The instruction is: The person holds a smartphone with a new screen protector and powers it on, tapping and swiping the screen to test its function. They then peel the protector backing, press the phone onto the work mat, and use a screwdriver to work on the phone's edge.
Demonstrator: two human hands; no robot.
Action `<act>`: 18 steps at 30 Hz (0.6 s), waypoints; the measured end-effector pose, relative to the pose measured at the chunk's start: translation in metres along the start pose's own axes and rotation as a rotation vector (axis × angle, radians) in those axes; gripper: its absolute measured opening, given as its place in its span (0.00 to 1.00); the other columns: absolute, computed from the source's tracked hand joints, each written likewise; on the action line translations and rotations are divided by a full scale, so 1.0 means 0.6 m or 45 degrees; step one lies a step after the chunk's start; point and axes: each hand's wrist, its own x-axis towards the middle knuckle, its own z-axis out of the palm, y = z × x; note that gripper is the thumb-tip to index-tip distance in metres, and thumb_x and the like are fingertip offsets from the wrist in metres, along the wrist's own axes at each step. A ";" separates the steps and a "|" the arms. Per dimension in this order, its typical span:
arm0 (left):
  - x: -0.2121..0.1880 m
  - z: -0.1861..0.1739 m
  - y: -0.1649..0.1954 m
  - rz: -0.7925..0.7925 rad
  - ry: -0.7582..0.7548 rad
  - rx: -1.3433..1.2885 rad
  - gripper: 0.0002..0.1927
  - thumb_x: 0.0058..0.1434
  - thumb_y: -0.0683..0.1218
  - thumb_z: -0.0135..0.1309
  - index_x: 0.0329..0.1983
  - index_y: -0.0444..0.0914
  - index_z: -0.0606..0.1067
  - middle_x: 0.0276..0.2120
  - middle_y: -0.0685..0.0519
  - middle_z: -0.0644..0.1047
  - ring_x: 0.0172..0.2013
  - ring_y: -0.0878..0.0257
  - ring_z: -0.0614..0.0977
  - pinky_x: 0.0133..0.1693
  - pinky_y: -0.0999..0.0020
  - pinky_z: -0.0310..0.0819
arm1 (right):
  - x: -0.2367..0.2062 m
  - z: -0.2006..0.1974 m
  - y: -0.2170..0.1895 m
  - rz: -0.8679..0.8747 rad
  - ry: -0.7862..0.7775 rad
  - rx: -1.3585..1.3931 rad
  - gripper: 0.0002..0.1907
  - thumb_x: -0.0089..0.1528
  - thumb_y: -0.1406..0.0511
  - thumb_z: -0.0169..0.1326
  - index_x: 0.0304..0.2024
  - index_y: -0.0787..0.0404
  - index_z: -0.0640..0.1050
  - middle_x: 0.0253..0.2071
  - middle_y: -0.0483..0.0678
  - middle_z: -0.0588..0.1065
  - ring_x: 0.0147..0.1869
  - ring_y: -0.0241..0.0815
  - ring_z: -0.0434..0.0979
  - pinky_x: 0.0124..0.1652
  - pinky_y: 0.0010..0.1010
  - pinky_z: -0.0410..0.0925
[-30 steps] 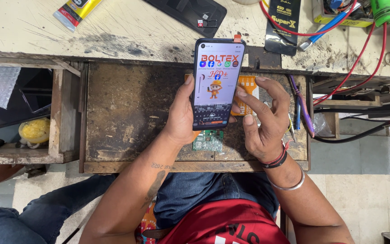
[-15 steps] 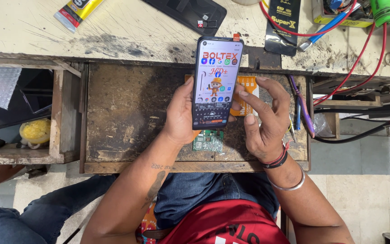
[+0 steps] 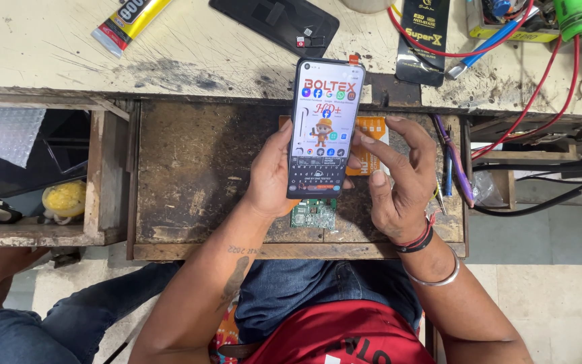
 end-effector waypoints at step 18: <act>-0.003 -0.003 -0.003 0.030 -0.007 -0.051 0.36 0.79 0.61 0.25 0.73 0.29 0.63 0.58 0.34 0.76 0.55 0.44 0.82 0.52 0.47 0.83 | 0.001 0.001 -0.002 -0.001 -0.001 0.009 0.22 0.76 0.52 0.44 0.57 0.61 0.79 0.64 0.57 0.66 0.70 0.53 0.67 0.67 0.42 0.63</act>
